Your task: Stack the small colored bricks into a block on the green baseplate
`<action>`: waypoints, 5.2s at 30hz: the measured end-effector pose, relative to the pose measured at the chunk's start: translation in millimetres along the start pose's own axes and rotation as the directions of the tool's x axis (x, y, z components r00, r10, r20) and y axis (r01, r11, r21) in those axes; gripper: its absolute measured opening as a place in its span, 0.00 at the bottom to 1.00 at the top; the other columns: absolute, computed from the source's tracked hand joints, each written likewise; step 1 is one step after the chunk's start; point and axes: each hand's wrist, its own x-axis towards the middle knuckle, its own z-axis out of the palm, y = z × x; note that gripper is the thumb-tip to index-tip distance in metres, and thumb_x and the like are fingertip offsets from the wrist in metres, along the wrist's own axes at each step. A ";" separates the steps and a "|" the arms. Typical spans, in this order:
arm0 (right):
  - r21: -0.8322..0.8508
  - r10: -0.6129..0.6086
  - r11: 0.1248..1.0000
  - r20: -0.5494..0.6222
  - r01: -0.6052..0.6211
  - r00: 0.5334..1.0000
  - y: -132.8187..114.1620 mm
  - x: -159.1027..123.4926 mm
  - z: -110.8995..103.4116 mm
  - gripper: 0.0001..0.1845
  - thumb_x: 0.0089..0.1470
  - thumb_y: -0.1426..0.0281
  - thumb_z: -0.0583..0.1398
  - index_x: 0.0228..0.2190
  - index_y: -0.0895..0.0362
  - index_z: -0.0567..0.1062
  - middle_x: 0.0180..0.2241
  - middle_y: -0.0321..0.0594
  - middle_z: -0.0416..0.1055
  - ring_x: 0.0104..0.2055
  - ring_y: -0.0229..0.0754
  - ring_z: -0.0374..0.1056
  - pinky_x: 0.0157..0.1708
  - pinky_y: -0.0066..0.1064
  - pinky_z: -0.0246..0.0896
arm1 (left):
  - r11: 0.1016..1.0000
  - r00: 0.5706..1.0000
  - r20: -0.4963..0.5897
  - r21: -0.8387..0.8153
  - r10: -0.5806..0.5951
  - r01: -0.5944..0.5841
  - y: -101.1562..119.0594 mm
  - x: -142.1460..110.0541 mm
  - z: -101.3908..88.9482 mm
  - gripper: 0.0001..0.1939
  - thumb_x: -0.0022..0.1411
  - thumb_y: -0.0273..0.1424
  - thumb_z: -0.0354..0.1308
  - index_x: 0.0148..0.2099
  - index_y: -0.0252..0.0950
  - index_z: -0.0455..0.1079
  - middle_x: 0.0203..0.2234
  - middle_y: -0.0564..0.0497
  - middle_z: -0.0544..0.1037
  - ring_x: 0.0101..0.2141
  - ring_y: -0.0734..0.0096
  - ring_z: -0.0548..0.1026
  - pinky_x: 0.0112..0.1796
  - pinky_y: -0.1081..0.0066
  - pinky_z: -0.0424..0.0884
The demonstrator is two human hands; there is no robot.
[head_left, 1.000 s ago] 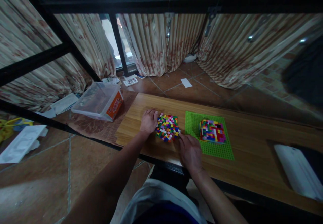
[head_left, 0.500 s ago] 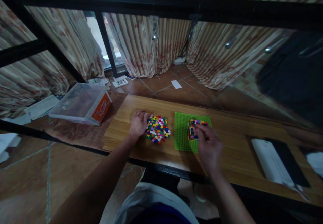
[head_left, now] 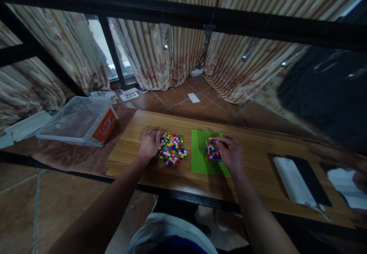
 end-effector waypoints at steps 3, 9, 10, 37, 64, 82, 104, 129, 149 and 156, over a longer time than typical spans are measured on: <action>0.046 0.065 0.997 0.043 -0.067 0.997 5.4 4.6 2.0 0.12 0.50 0.60 0.62 0.31 0.52 0.83 0.44 0.44 0.74 0.51 0.49 0.66 0.54 0.49 0.56 | 1.000 1.000 0.005 -0.001 -0.008 0.008 1.2 0.0 -0.5 0.19 0.70 0.36 0.41 0.39 0.37 0.73 0.40 0.44 0.79 0.45 0.59 0.75 0.53 0.56 0.69; 0.175 0.167 0.965 0.159 -0.194 0.973 8.7 11.6 1.1 0.13 0.45 0.59 0.64 0.30 0.53 0.83 0.38 0.42 0.78 0.45 0.48 0.71 0.48 0.45 0.64 | 1.000 1.000 0.018 0.013 -0.006 0.006 1.4 0.1 0.3 0.20 0.71 0.36 0.40 0.39 0.36 0.73 0.39 0.43 0.79 0.44 0.59 0.75 0.52 0.56 0.70; 0.197 0.189 0.955 0.175 -0.223 0.966 8.4 12.0 1.2 0.13 0.44 0.59 0.64 0.30 0.54 0.83 0.37 0.42 0.79 0.43 0.47 0.72 0.46 0.43 0.65 | 1.000 1.000 0.013 0.013 -0.005 0.005 1.3 0.0 0.4 0.21 0.71 0.36 0.40 0.39 0.36 0.73 0.39 0.43 0.79 0.44 0.59 0.75 0.52 0.56 0.70; 0.280 0.313 0.892 0.184 -0.355 0.932 8.4 16.0 -3.4 0.26 0.39 0.60 0.68 0.42 0.56 0.80 0.42 0.44 0.79 0.40 0.45 0.75 0.42 0.40 0.71 | 1.000 1.000 0.011 -0.002 -0.008 0.008 1.3 0.1 0.7 0.19 0.70 0.35 0.41 0.39 0.37 0.73 0.40 0.43 0.80 0.45 0.59 0.75 0.53 0.55 0.69; -0.165 -0.289 0.909 0.412 0.383 0.864 -71.4 -107.7 69.1 0.12 0.63 0.73 0.53 0.33 0.54 0.76 0.34 0.41 0.74 0.38 0.44 0.69 0.38 0.33 0.63 | 1.000 1.000 -0.009 0.005 -0.001 0.001 3.8 -1.8 0.1 0.17 0.71 0.33 0.43 0.40 0.36 0.73 0.39 0.45 0.79 0.43 0.61 0.76 0.51 0.57 0.71; -0.082 -0.142 0.986 0.084 0.148 0.986 -29.3 -19.7 -27.3 0.15 0.58 0.64 0.55 0.37 0.56 0.80 0.38 0.45 0.77 0.39 0.46 0.73 0.42 0.39 0.67 | 1.000 1.000 0.003 0.021 0.001 -0.002 0.5 -0.3 -0.2 0.19 0.71 0.34 0.42 0.40 0.36 0.74 0.39 0.44 0.80 0.43 0.59 0.76 0.51 0.57 0.70; -0.271 -0.079 0.958 0.075 0.097 0.994 -11.9 -0.7 -4.4 0.19 0.58 0.61 0.52 0.39 0.57 0.79 0.38 0.47 0.79 0.39 0.48 0.74 0.43 0.41 0.67 | 1.000 1.000 0.022 -0.005 -0.020 0.020 3.5 -0.2 -1.0 0.19 0.71 0.35 0.42 0.40 0.36 0.73 0.41 0.43 0.79 0.45 0.59 0.75 0.52 0.57 0.69; -0.267 -0.008 0.963 0.071 0.026 0.997 6.3 13.8 -0.7 0.25 0.57 0.53 0.53 0.39 0.60 0.79 0.41 0.52 0.76 0.45 0.50 0.69 0.50 0.46 0.61 | 0.999 0.999 0.030 0.000 -0.035 0.035 6.3 0.7 -1.9 0.19 0.70 0.34 0.42 0.38 0.36 0.73 0.39 0.44 0.80 0.44 0.60 0.75 0.52 0.58 0.69; -0.262 -0.063 0.961 0.112 0.091 0.992 1.9 8.9 1.3 0.25 0.61 0.56 0.48 0.37 0.58 0.79 0.38 0.50 0.77 0.41 0.49 0.70 0.46 0.42 0.62 | 1.000 1.000 0.026 0.005 -0.015 0.015 5.2 -0.7 -0.6 0.19 0.70 0.34 0.42 0.39 0.36 0.74 0.40 0.44 0.80 0.45 0.59 0.75 0.53 0.56 0.69; -0.204 -0.175 0.966 -0.065 0.159 0.982 -19.2 -2.7 -17.5 0.23 0.63 0.59 0.49 0.38 0.59 0.78 0.39 0.51 0.76 0.43 0.50 0.70 0.47 0.45 0.63 | 0.999 0.999 0.020 0.006 -0.038 0.038 3.8 -0.1 1.8 0.19 0.70 0.34 0.42 0.39 0.36 0.75 0.40 0.43 0.80 0.45 0.59 0.75 0.52 0.56 0.70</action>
